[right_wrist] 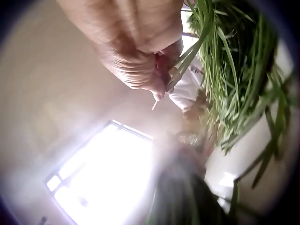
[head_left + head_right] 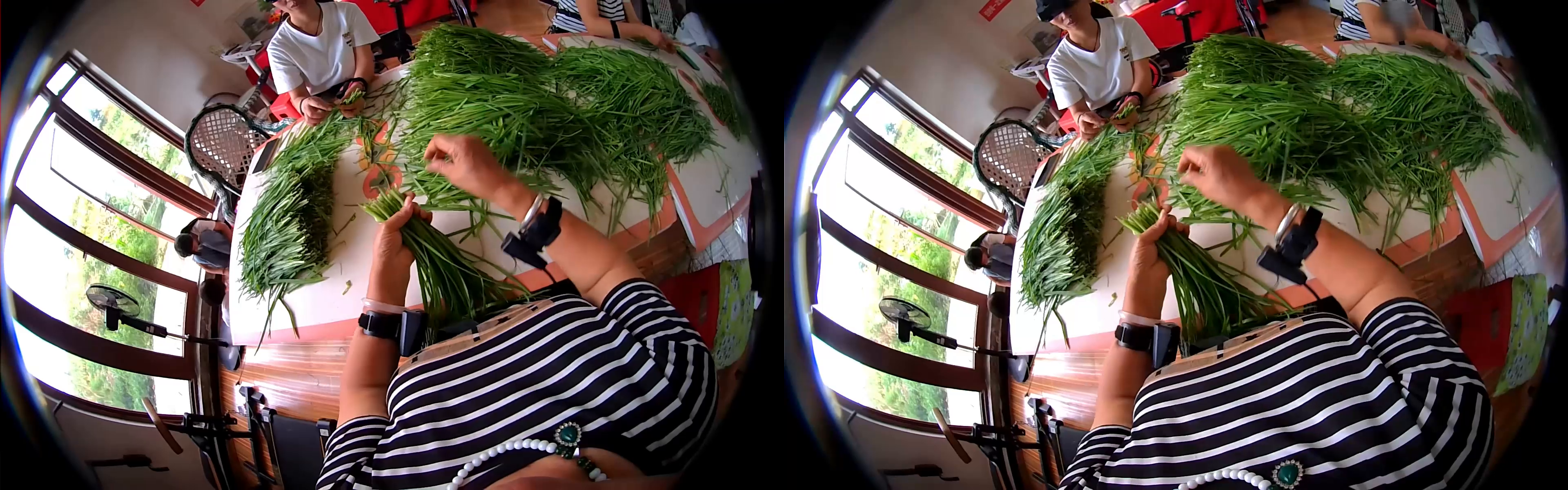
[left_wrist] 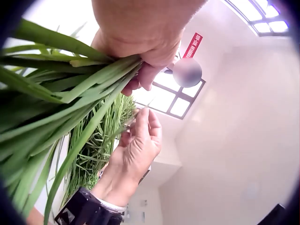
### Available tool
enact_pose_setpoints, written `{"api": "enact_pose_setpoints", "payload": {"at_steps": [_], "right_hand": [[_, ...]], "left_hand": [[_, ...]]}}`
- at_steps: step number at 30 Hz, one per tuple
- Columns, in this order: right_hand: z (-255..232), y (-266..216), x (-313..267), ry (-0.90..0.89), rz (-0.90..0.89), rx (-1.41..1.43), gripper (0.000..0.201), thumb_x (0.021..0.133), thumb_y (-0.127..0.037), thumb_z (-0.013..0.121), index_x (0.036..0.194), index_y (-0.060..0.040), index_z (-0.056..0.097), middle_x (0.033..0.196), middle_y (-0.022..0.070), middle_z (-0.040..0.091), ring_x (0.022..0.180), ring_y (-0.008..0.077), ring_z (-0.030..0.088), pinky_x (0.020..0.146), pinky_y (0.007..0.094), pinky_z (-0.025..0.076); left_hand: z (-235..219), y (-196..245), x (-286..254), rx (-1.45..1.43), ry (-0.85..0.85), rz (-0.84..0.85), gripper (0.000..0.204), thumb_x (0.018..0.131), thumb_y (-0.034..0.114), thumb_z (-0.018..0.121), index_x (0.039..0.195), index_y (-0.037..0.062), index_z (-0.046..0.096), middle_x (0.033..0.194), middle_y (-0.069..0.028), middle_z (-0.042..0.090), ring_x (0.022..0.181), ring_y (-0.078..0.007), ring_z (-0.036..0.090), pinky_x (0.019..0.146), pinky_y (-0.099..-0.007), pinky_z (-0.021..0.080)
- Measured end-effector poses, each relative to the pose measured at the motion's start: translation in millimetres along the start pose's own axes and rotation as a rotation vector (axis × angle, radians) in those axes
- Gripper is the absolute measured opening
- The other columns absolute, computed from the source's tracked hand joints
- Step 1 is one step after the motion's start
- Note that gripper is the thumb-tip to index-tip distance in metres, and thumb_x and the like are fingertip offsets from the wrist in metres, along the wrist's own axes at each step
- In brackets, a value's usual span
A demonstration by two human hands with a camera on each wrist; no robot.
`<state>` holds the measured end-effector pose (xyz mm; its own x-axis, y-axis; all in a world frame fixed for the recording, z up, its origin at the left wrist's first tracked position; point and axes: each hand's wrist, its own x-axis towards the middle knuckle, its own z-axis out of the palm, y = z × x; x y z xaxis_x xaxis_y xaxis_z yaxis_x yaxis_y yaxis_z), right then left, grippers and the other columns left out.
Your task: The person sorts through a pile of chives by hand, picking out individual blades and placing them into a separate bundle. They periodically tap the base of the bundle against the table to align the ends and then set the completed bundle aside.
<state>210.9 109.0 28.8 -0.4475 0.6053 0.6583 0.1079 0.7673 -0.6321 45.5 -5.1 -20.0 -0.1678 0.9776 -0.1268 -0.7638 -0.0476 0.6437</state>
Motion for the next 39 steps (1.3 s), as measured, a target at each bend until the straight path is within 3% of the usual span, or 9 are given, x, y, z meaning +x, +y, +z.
{"api": "enact_pose_setpoints", "payload": {"at_steps": [5, 8, 17, 20, 22, 24, 29, 31, 39], "right_hand": [[30, 2, -17, -0.046, 0.190, 0.267, 0.015, 0.077, -0.004, 0.068, 0.090, -0.0009, 0.060, 0.067, 0.0092, 0.063, 0.061, 0.0177, 0.062, 0.057, 0.0307, 0.048], [29, 12, -22, -0.081, 0.242, 0.272, 0.019, 0.080, 0.003, 0.067, 0.096, -0.0001, 0.057, 0.068, 0.0003, 0.057, 0.063, 0.0044, 0.052, 0.057, 0.0219, 0.044], [3, -4, -5, -0.389, 0.235, 0.100, 0.018, 0.077, -0.002, 0.069, 0.094, -0.0009, 0.063, 0.073, 0.0053, 0.065, 0.063, 0.0088, 0.058, 0.058, 0.0243, 0.046], [-14, 10, 5, -0.377, -0.004, -0.050, 0.012, 0.079, -0.005, 0.068, 0.090, -0.0010, 0.065, 0.076, 0.0059, 0.066, 0.067, 0.0112, 0.060, 0.061, 0.0267, 0.048], [-34, 19, 26, -0.259, 0.066, -0.149, 0.013, 0.078, -0.012, 0.068, 0.085, -0.0021, 0.067, 0.080, 0.0115, 0.068, 0.073, 0.0252, 0.066, 0.067, 0.0349, 0.052], [-51, 35, 48, -0.191, 0.062, -0.397, 0.011, 0.080, -0.011, 0.066, 0.088, -0.0034, 0.067, 0.085, 0.0120, 0.069, 0.078, 0.0284, 0.066, 0.070, 0.0376, 0.052], [-44, 58, 65, -0.259, 0.045, -0.817, 0.015, 0.084, -0.016, 0.068, 0.097, -0.0093, 0.067, 0.096, 0.0112, 0.066, 0.097, 0.0304, 0.061, 0.080, 0.0425, 0.052], [-39, 69, 61, -0.272, 0.014, -0.851, 0.015, 0.083, -0.016, 0.068, 0.097, -0.0101, 0.067, 0.095, 0.0101, 0.065, 0.097, 0.0302, 0.061, 0.081, 0.0427, 0.051], [-51, 56, 69, -0.139, 0.014, -0.609, 0.008, 0.083, -0.017, 0.066, 0.084, -0.0089, 0.068, 0.080, 0.0077, 0.064, 0.083, 0.0276, 0.061, 0.072, 0.0396, 0.050]], "left_hand": [[2, -5, 22, 0.068, -0.042, -0.053, 0.018, 0.088, 0.007, 0.066, 0.103, 0.0012, 0.059, 0.083, -0.0068, 0.061, 0.072, -0.0217, 0.062, 0.067, -0.0345, 0.053], [-4, -12, 33, 0.127, -0.077, -0.073, 0.017, 0.088, 0.008, 0.066, 0.102, 0.0007, 0.059, 0.082, -0.0073, 0.062, 0.072, -0.0212, 0.063, 0.065, -0.0325, 0.052], [-4, -8, 37, 0.065, -0.058, -0.078, 0.017, 0.090, 0.011, 0.064, 0.103, 0.0017, 0.060, 0.086, -0.0069, 0.064, 0.069, -0.0190, 0.062, 0.063, -0.0328, 0.053], [-13, 13, 36, 0.071, -0.007, -0.039, 0.020, 0.094, 0.015, 0.060, 0.108, 0.0007, 0.060, 0.097, -0.0111, 0.065, 0.083, -0.0219, 0.064, 0.071, -0.0351, 0.055], [1, 37, 31, 0.090, -0.032, 0.003, 0.024, 0.097, 0.022, 0.054, 0.107, 0.0006, 0.060, 0.106, -0.0126, 0.066, 0.097, -0.0267, 0.063, 0.084, -0.0417, 0.054], [-1, 65, 38, 0.056, -0.244, 0.051, 0.024, 0.097, 0.023, 0.053, 0.106, 0.0010, 0.059, 0.104, -0.0121, 0.066, 0.098, -0.0283, 0.063, 0.084, -0.0443, 0.055], [-1, 89, 39, -0.037, -0.323, 0.057, 0.018, 0.096, 0.020, 0.055, 0.105, 0.0048, 0.056, 0.096, -0.0129, 0.066, 0.092, -0.0285, 0.065, 0.079, -0.0392, 0.056], [-8, 76, 46, 0.003, -0.144, 0.033, 0.014, 0.095, 0.017, 0.056, 0.104, 0.0064, 0.056, 0.089, -0.0115, 0.067, 0.087, -0.0257, 0.066, 0.076, -0.0370, 0.056], [-15, 47, 43, 0.290, -0.117, 0.039, 0.021, 0.092, 0.010, 0.060, 0.111, 0.0022, 0.055, 0.106, -0.0174, 0.067, 0.089, -0.0209, 0.064, 0.070, -0.0374, 0.058]]}}
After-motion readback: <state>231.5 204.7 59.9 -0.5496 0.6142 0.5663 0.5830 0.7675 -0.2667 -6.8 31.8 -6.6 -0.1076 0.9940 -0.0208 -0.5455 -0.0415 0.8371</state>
